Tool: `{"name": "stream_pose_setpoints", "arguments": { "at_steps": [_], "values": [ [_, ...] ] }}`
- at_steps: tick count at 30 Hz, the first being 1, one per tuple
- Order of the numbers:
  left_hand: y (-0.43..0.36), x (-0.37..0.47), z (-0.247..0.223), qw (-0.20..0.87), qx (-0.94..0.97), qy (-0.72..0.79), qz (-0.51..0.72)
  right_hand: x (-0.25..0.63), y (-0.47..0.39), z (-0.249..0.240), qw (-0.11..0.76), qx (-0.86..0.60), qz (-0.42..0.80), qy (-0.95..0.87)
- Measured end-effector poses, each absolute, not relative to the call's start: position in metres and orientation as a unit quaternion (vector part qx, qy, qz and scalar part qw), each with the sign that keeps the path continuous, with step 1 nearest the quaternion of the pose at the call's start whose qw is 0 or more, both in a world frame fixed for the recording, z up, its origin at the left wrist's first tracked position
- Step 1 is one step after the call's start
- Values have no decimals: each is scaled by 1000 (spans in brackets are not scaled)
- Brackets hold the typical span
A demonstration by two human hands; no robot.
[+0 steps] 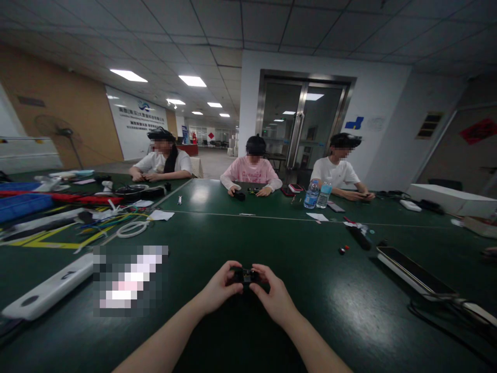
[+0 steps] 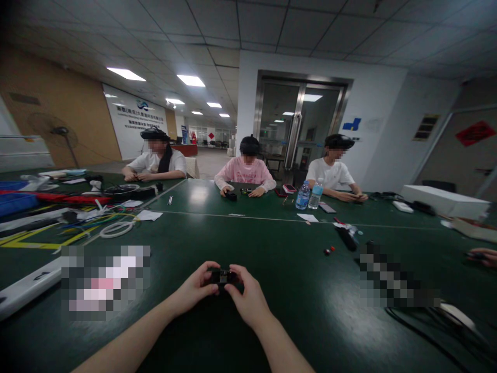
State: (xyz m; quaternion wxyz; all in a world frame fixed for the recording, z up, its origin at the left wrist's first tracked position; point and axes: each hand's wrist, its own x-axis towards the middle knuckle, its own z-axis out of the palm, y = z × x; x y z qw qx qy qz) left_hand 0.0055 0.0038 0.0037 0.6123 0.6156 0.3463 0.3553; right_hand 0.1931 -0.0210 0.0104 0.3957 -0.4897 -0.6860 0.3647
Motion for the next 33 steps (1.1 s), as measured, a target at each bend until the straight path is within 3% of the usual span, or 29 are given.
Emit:
{"name": "stream_pose_setpoints", "arguments": {
  "at_steps": [33],
  "values": [
    [6,2,0,633,599,318,373,194,-20,10,394,-502,344,-688]
  ]
}}
